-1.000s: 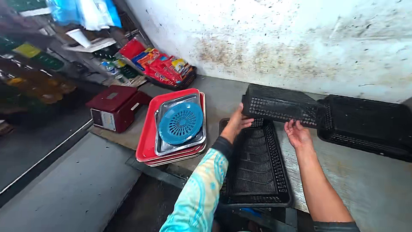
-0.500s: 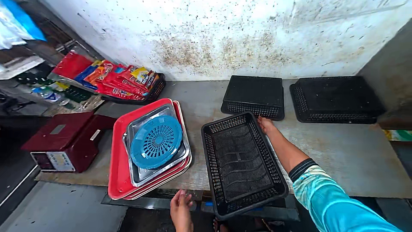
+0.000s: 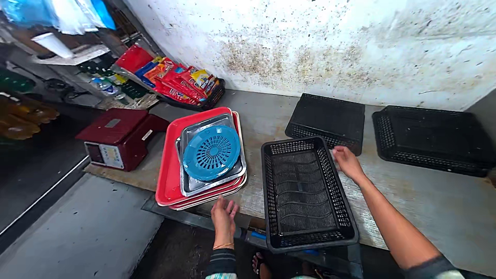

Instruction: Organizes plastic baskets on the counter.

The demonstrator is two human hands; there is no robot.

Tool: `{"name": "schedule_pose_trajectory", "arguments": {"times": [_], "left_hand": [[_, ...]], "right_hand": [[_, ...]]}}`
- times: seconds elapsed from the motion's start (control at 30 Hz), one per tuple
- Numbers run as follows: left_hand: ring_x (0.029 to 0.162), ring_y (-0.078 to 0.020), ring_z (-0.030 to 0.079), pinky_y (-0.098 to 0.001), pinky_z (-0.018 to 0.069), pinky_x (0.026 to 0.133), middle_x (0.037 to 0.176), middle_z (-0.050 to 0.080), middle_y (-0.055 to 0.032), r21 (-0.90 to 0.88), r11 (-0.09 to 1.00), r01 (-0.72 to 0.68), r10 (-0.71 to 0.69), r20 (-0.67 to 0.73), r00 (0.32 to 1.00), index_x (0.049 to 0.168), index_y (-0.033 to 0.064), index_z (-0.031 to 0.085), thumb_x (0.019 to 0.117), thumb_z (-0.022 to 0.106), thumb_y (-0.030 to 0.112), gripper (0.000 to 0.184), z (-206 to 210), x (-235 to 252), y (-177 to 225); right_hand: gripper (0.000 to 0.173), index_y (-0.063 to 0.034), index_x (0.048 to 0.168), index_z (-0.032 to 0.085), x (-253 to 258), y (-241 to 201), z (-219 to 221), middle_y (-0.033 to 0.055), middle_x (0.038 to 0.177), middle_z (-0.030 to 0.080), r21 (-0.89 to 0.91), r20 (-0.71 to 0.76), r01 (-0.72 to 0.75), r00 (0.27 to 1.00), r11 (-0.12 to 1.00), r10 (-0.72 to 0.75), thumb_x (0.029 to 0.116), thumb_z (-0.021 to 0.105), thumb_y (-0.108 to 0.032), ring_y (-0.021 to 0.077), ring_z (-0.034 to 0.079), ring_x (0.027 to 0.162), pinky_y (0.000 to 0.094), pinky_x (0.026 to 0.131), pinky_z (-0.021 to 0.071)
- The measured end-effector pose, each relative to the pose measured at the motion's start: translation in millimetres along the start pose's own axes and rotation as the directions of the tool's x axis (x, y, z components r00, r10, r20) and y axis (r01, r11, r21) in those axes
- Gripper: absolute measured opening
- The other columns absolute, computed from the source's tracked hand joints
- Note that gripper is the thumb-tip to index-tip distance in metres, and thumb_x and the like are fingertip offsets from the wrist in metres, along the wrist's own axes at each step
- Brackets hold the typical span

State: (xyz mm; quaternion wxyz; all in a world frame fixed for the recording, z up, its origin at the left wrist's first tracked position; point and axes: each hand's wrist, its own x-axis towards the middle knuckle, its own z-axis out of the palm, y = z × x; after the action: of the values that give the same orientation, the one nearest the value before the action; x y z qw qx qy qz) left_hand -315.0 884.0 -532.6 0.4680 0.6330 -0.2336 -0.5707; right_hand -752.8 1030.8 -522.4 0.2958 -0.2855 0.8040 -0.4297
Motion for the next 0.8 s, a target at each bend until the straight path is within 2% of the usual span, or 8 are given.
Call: {"name": "schedule_pose_trajectory", "arguments": {"times": [0.1, 0.2, 0.27, 0.37, 0.5, 0.6, 0.7, 0.8], "left_hand": [[0.139, -0.0417, 0.045, -0.0601, 0.0474, 0.102, 0.161, 0.031, -0.0225, -0.162, 0.986, 0.021, -0.032, -0.066, 0.997, 0.158, 0.0113, 0.029, 0.1054, 0.048, 0.051, 0.069, 0, 16, 20], [0.139, -0.0418, 0.045, -0.0606, 0.0482, 0.102, 0.162, 0.031, -0.0229, -0.208, 0.974, 0.094, -0.11, -0.066, 0.992, 0.159, 0.0138, 0.026, 0.1028, 0.048, 0.057, 0.075, -6, 34, 43], [0.14, -0.0428, 0.042, -0.0638, 0.0456, 0.103, 0.162, 0.03, -0.0238, -0.162, 0.975, 0.15, -0.164, -0.072, 0.984, 0.16, 0.0157, 0.027, 0.1, 0.051, 0.059, 0.077, -12, 49, 49], [0.142, -0.0444, 0.04, -0.073, 0.0399, 0.102, 0.16, 0.034, -0.0228, -0.09, 0.984, 0.156, -0.166, -0.12, 0.979, 0.157, 0.0146, 0.033, 0.0953, 0.058, 0.059, 0.08, -14, 64, 56], [0.139, -0.0414, 0.045, -0.0713, 0.0428, 0.101, 0.156, 0.043, -0.0192, -0.148, 0.975, 0.168, -0.183, -0.1, 0.978, 0.156, 0.0166, 0.035, 0.0922, 0.062, 0.062, 0.082, -18, 80, 63], [0.139, -0.0411, 0.045, -0.0674, 0.0444, 0.101, 0.157, 0.041, -0.0195, -0.27, 0.947, 0.173, -0.211, -0.118, 0.97, 0.156, 0.0183, 0.036, 0.0935, 0.055, 0.068, 0.082, -26, 86, 59], [0.147, -0.0386, 0.035, -0.062, 0.0399, 0.11, 0.166, 0.027, -0.018, -0.363, 0.92, 0.148, -0.2, -0.11, 0.974, 0.161, 0.0205, 0.026, 0.0972, 0.047, 0.071, 0.084, -38, 93, 52], [0.141, -0.0394, 0.041, -0.0565, 0.044, 0.106, 0.163, 0.029, -0.0226, -0.317, 0.94, 0.125, -0.176, -0.137, 0.975, 0.16, 0.011, 0.025, 0.0985, 0.049, 0.068, 0.088, -45, 103, 40]], "right_hand": [[0.078, -0.0096, 0.159, 0.033, -72, 7, 7, 0.0225, 0.14, 0.059, -0.147, 0.166, -0.026, 0.985, 0.989, 0.05, 0.098, 0.065, -0.048, 0.0369, 0.065, 0.119, 0.0579, 0.101, 0.0527], [0.075, -0.0065, 0.155, 0.037, -128, 46, 22, 0.0252, 0.127, 0.065, -0.157, 0.158, -0.078, 0.982, 0.984, 0.104, 0.0942, 0.071, -0.033, 0.0386, 0.066, 0.115, 0.0615, 0.1, 0.051], [0.064, -0.0004, 0.147, 0.044, -149, 68, 33, 0.0224, 0.122, 0.067, 0.0, 0.149, -0.111, 0.983, 0.994, 0.11, 0.0907, 0.07, -0.015, 0.0302, 0.068, 0.111, 0.0524, 0.099, 0.0538], [0.053, 0.0024, 0.136, 0.055, -167, 66, 40, 0.0155, 0.112, 0.071, 0.196, 0.112, -0.111, 0.99, 0.974, 0.09, 0.0835, 0.064, 0.002, 0.0172, 0.071, 0.097, 0.0381, 0.088, 0.06], [0.064, 0.0058, 0.142, 0.05, -174, -5, 33, 0.0137, 0.122, 0.068, 0.259, -0.049, 0.084, 0.996, 0.962, -0.074, 0.0795, 0.06, 0.008, 0.0071, 0.067, 0.105, 0.0266, 0.091, 0.0569], [0.06, 0.0074, 0.142, 0.051, -159, -82, 18, 0.0156, 0.13, 0.066, 0.122, -0.226, 0.347, 0.922, 0.93, -0.315, 0.0832, 0.063, 0.004, 0.007, 0.064, 0.116, 0.0249, 0.099, 0.0539], [0.064, 0.0098, 0.148, 0.045, -118, -164, -1, 0.0288, 0.149, 0.05, -0.266, -0.307, 0.536, 0.741, 0.801, -0.597, 0.0885, 0.061, -0.009, 0.0303, 0.05, 0.14, 0.0429, 0.116, 0.0408], [0.065, -0.0027, 0.154, 0.045, -56, -248, 7, 0.0259, 0.161, 0.035, -0.519, -0.254, 0.608, 0.562, 0.601, -0.787, 0.0898, 0.057, -0.01, 0.041, 0.036, 0.148, 0.0535, 0.12, 0.0337]]}}
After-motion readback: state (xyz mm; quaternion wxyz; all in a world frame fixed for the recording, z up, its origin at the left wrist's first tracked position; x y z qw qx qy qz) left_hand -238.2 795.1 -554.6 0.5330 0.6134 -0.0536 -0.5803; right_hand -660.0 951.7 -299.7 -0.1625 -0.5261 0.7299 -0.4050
